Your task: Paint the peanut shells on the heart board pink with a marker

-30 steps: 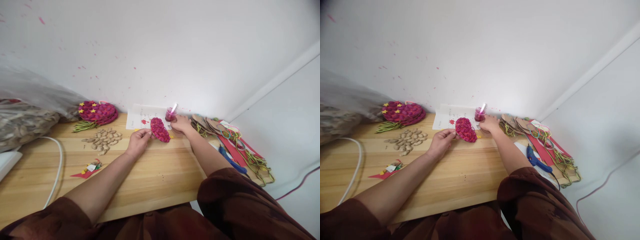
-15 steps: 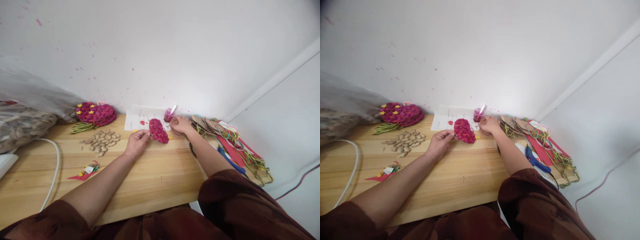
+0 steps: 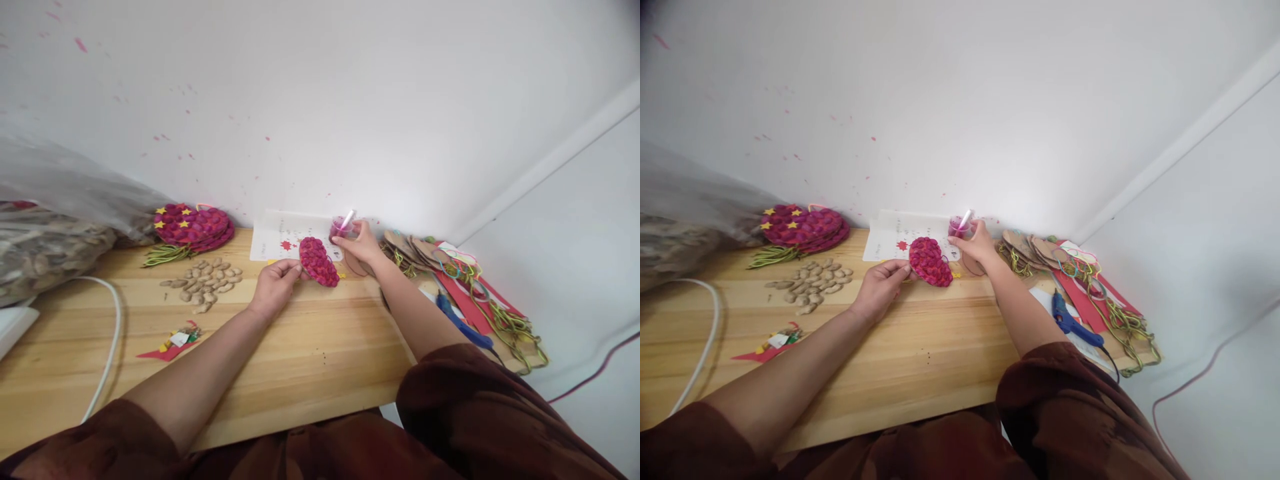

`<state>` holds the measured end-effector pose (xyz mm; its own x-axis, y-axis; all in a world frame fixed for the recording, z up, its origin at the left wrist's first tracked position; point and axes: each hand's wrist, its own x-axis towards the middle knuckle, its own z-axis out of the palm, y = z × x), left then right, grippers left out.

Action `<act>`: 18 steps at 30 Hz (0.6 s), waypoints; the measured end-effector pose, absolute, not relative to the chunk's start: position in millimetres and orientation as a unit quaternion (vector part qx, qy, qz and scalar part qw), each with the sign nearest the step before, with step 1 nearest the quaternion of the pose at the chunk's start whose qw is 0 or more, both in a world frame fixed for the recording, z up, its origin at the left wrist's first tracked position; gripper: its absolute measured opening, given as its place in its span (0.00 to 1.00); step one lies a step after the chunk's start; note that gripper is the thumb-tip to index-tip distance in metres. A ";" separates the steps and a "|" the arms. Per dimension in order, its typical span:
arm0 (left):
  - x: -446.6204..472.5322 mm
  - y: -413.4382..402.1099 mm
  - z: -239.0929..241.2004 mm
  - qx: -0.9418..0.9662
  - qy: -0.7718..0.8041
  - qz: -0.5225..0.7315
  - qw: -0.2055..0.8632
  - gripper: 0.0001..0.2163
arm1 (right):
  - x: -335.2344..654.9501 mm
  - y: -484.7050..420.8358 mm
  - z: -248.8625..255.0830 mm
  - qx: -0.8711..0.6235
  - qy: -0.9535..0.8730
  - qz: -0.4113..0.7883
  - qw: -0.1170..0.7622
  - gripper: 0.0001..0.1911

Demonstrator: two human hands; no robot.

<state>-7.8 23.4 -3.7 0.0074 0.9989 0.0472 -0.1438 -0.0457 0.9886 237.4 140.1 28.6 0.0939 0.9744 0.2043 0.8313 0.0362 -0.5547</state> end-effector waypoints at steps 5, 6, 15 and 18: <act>-7.8 23.0 -2.8 0.473 0.448 0.545 0.528 0.12 | 229.6 154.0 19.8 -0.654 -0.638 0.174 0.368 0.42; -7.6 22.8 -2.6 0.472 0.448 0.545 0.528 0.12 | 228.2 155.2 18.8 -0.652 -0.634 0.177 0.376 0.39; -6.5 23.0 -4.0 0.473 0.450 0.544 0.528 0.12 | 230.9 151.9 21.2 -0.674 -0.601 0.152 0.402 0.30; -7.2 23.8 -5.3 0.477 0.449 0.543 0.525 0.13 | 235.3 151.9 24.0 -0.684 -0.594 0.142 0.399 0.30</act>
<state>-7.2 23.8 -5.3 0.0060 0.9989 0.0469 -0.1407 -0.0455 0.9890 235.3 151.9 24.0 0.2549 0.9255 0.2803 0.6992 0.0238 -0.7145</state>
